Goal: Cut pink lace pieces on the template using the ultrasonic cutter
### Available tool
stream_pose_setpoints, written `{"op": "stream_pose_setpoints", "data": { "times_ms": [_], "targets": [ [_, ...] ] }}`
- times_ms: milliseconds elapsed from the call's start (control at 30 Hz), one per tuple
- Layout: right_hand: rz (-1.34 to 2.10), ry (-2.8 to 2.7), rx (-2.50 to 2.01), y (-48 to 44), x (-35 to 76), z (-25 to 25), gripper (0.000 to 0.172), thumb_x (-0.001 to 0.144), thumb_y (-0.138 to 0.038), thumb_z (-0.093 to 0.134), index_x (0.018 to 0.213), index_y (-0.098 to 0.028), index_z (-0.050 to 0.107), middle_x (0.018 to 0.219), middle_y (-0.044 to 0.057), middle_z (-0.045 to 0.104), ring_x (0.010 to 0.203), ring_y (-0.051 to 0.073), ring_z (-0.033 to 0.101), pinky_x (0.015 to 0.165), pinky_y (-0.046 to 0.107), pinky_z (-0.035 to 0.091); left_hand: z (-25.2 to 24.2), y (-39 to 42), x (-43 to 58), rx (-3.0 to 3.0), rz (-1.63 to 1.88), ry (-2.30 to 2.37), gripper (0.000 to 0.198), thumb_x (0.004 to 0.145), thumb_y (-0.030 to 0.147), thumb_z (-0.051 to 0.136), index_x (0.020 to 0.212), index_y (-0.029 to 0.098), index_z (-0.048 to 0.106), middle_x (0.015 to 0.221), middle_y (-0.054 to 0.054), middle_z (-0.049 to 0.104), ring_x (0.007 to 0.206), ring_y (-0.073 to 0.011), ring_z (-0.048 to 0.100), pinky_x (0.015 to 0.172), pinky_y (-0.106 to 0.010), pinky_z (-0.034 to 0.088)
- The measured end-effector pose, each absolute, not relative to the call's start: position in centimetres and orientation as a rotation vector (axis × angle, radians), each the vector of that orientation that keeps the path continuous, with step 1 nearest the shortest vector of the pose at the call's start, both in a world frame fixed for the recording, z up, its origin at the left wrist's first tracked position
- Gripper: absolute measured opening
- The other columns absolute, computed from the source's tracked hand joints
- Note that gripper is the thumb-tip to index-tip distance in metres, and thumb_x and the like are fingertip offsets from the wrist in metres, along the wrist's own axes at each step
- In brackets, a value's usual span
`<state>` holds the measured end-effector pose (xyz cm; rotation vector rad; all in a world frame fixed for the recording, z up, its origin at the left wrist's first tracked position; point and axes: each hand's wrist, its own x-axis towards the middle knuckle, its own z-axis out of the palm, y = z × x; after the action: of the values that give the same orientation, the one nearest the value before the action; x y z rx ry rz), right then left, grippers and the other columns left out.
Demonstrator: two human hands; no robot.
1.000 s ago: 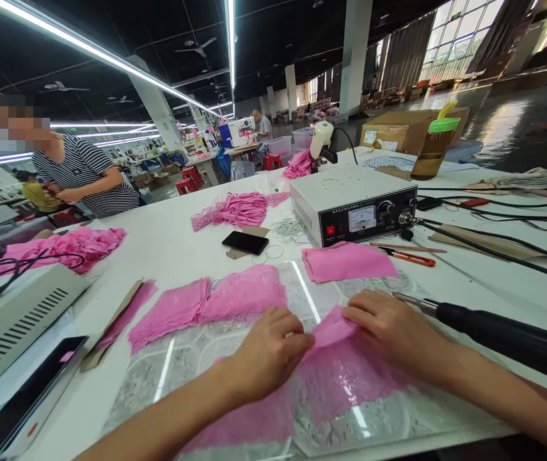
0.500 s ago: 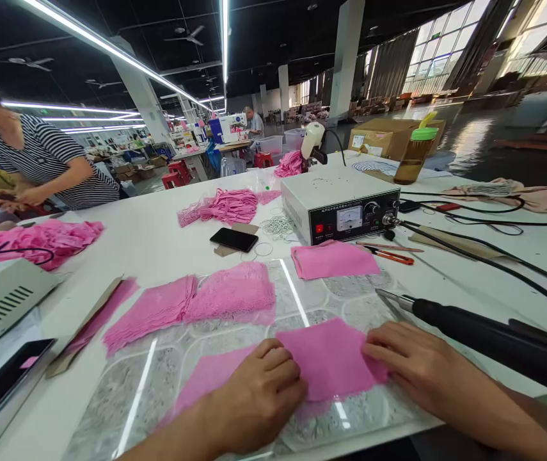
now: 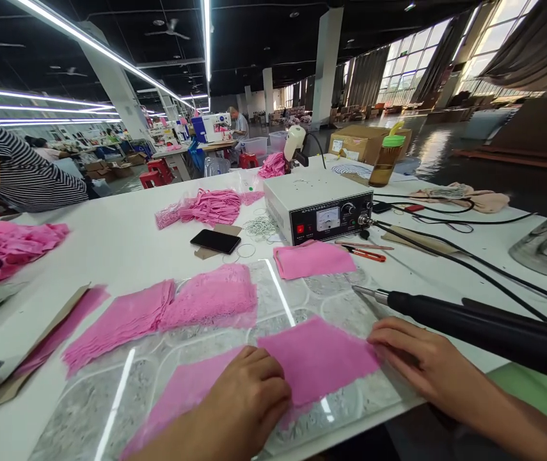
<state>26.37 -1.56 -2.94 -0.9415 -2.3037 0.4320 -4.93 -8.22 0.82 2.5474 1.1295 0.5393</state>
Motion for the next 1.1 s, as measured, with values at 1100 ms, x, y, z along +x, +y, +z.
{"op": "stream_pose_setpoints", "data": {
  "times_ms": [1100],
  "targets": [
    [0.649, -2.197, -1.08, -2.4, 25.8, -3.3, 0.022, 0.099, -0.031, 0.045, 0.085, -0.025, 0.061, 0.086, 0.004, 0.059, 0.075, 0.019, 0.062, 0.068, 0.027, 0.052, 1.4, -6.6, -2.1, 2.388, 0.087, 1.472, 0.014, 0.084, 0.015, 0.061, 0.075, 0.02, 0.071, 0.074, -0.003, 0.066, 0.069, -0.0181, 0.061, 0.069, -0.03, 0.046]
  ]
}}
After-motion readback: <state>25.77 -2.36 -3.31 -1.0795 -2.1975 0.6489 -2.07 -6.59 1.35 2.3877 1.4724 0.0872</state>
